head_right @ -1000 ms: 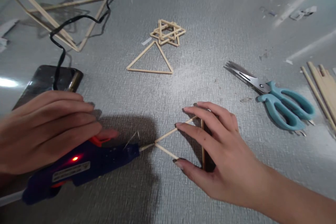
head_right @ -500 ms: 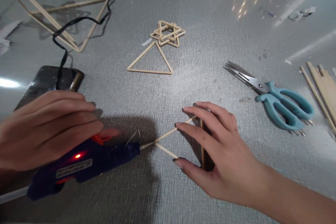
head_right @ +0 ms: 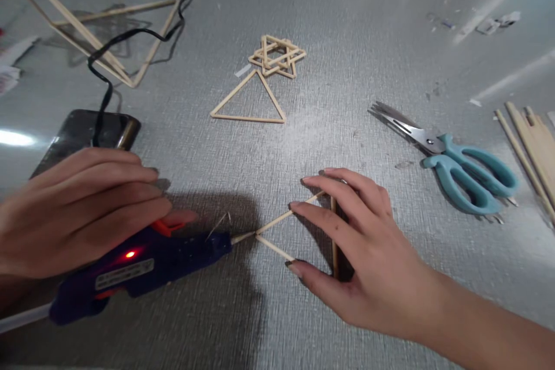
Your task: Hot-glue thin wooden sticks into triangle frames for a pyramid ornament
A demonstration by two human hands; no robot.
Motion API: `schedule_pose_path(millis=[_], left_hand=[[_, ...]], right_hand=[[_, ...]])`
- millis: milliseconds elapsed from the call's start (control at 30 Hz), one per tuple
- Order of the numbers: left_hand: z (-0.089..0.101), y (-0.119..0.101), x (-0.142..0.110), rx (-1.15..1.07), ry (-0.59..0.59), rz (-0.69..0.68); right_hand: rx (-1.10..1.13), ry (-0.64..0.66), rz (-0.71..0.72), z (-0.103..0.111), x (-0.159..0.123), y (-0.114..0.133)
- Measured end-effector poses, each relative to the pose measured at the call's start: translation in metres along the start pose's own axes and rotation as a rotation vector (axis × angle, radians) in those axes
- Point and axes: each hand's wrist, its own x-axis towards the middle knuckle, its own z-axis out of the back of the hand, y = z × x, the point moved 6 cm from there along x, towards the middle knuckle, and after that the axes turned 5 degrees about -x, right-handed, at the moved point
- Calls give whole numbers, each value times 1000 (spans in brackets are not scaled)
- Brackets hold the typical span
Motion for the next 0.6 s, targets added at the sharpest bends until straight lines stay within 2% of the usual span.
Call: schedule_pose_path(millis=[600], left_hand=[[1,-3,2,9,-4,-19]], right_hand=[[2,0,-3,0,0,0]])
